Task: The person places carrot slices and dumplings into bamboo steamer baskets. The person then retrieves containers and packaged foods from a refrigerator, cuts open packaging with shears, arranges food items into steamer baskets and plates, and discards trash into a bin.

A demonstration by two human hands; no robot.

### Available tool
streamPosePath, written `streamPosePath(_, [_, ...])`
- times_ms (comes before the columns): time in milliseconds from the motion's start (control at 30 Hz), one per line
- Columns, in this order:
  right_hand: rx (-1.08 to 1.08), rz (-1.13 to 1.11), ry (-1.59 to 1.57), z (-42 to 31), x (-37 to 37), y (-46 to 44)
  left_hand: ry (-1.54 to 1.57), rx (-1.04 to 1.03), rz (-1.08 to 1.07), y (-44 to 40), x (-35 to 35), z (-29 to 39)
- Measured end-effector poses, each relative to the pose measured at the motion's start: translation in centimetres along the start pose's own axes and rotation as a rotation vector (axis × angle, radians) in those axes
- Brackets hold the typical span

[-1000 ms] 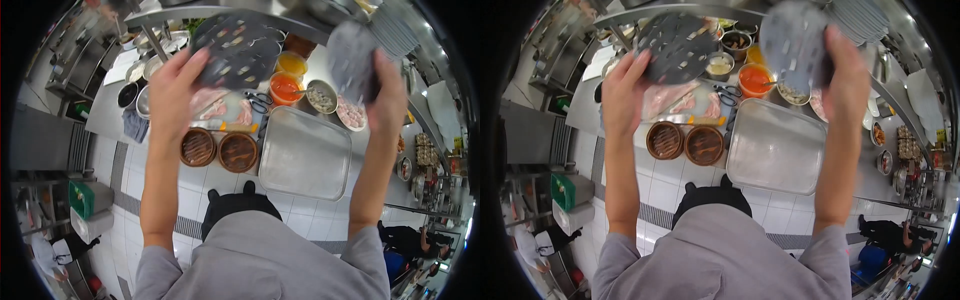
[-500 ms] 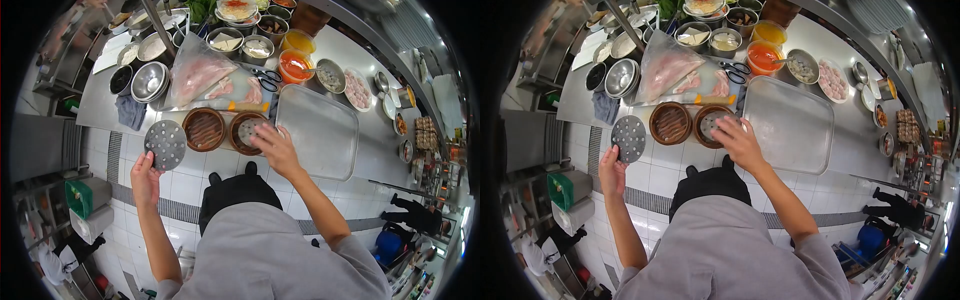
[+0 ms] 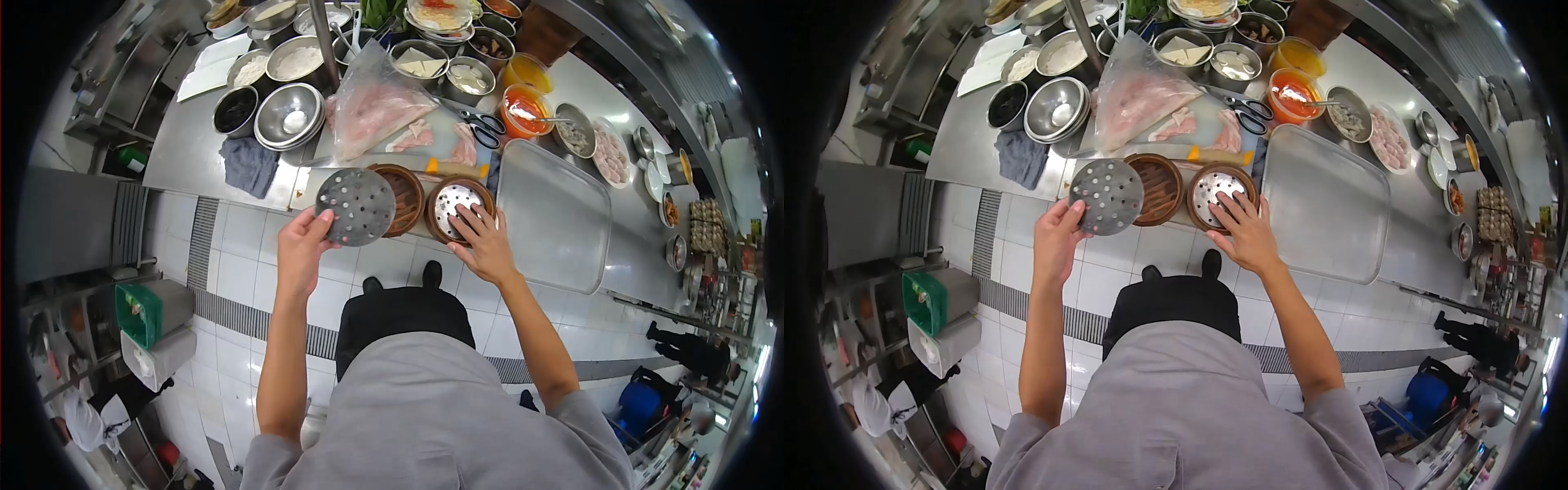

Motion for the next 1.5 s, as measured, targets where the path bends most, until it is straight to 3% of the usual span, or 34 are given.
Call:
streamPosePath(67, [-0.006,0.003,-0.01,0.0,-0.2,-0.1,-0.028,-0.015,-0.032,-0.6,-0.6,-0.5])
streamPosePath(133, [0.004,0.067,-0.028,0.1,-0.2,0.0,-0.545,-0.35,0.076,-0.1,-1.7,1.6])
streamPosePath(167, [0.009,0.082,-0.036,0.5,-0.5,0.2,-1.086,-0.925,-0.037,1.6,-4.9,2.4])
streamPosePath(200, [0.027,0.087,-0.041,0.6,-0.8,0.2,-1.068,-0.939,-0.056,1.5,-5.3,1.1])
streamPosePath(267, [0.034,0.102,-0.041,0.7,-0.9,0.2,-1.607,-0.959,-0.089,1.0,-7.1,-3.4])
streamPosePath(300, [0.037,0.097,-0.052,0.8,-0.9,0.1,-1.632,-0.805,-0.12,0.1,-6.6,-5.8])
streamPosePath(467, [0.047,0.044,-0.075,1.7,0.7,0.1,-1.719,-0.792,-0.044,-0.3,-7.6,-6.9])
streamPosePath(567, [0.098,0.169,-0.163,3.7,5.5,-0.4,-1.65,-0.68,0.013,-0.6,-7.9,-6.4])
streamPosePath(700, [-0.231,0.605,-0.095,19.0,12.3,0.5,-1.555,-0.644,0.119,0.3,-9.4,-5.0])
streamPosePath(733, [-0.41,0.653,0.003,22.8,14.4,0.3,-1.552,-0.644,0.111,0.5,-10.0,-4.8])
streamPosePath(867, [-0.43,0.868,-0.129,31.5,21.7,-2.2,-1.484,-0.594,0.225,1.1,-11.7,-3.4])
streamPosePath(1000, [-0.258,0.839,-0.127,30.8,24.3,-9.8,-1.427,-0.617,0.294,1.5,-12.4,-2.3])
streamPosePath(1167, [-0.027,0.648,-0.013,29.1,20.6,-21.8,-1.392,-0.605,0.379,1.8,-12.6,-1.7])
streamPosePath(1233, [-0.175,0.456,-0.068,29.1,18.7,-26.2,-1.357,-0.598,0.424,2.1,-12.1,-1.7])
streamPosePath(1333, [-0.144,0.336,-0.202,29.7,14.6,-32.7,-1.28,-0.552,0.494,2.7,-11.5,-2.3])
streamPosePath(1367, [-0.299,0.293,-0.097,30.9,12.6,-35.2,-1.261,-0.556,0.514,2.7,-11.5,-2.5])
streamPosePath(1400, [-0.288,0.293,-0.099,31.5,11.0,-37.7,-1.259,-0.556,0.526,2.6,-11.5,-2.5])
streamPosePath(1500, [-0.242,0.339,-0.668,29.7,9.0,-41.9,-1.208,-0.595,0.504,1.6,-13.0,-1.3])
Point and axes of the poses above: each hand's wrist, its own y-axis away from the middle knuckle, its own x-axis out of the back of the hand, z = x × y, the point moved 7 cm from there along -y, towards the middle knuckle, and after that the axes turned 1 degree about x, right-handed, at the moved point
